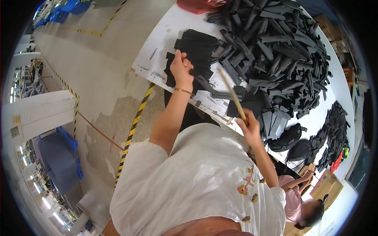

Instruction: Assembling black foam or rubber parts using a wooden stick as a tool.

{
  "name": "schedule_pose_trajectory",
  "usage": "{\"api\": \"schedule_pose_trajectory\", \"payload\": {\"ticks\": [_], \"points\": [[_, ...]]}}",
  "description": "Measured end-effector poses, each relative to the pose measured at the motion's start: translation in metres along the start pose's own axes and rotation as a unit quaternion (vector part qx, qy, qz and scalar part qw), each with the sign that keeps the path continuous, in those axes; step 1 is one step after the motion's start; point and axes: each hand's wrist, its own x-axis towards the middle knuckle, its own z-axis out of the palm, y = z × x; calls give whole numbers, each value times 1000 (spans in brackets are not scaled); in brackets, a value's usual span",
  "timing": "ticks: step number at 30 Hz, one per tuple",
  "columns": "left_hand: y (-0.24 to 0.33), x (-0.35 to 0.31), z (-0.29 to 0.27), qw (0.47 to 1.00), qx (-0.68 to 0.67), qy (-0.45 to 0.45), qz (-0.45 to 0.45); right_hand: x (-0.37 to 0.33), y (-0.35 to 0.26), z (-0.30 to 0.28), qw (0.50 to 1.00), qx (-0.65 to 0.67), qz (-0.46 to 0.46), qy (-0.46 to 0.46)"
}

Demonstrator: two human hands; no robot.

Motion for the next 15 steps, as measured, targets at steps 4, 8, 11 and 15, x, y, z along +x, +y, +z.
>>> {"api": "schedule_pose_trajectory", "payload": {"ticks": [4,8,11,15], "points": [[-43,-17,-8,995,-23,52,-80,60,-9,55,991,68,-103,55],[-45,-58,-4,969,184,-71,-147,84,-1,63,976,170,-106,88],[-72,-74,-23,936,127,-222,-241,84,4,50,982,177,-40,58],[-89,-82,-28,909,93,-211,-347,90,9,50,989,122,-41,76]]}}
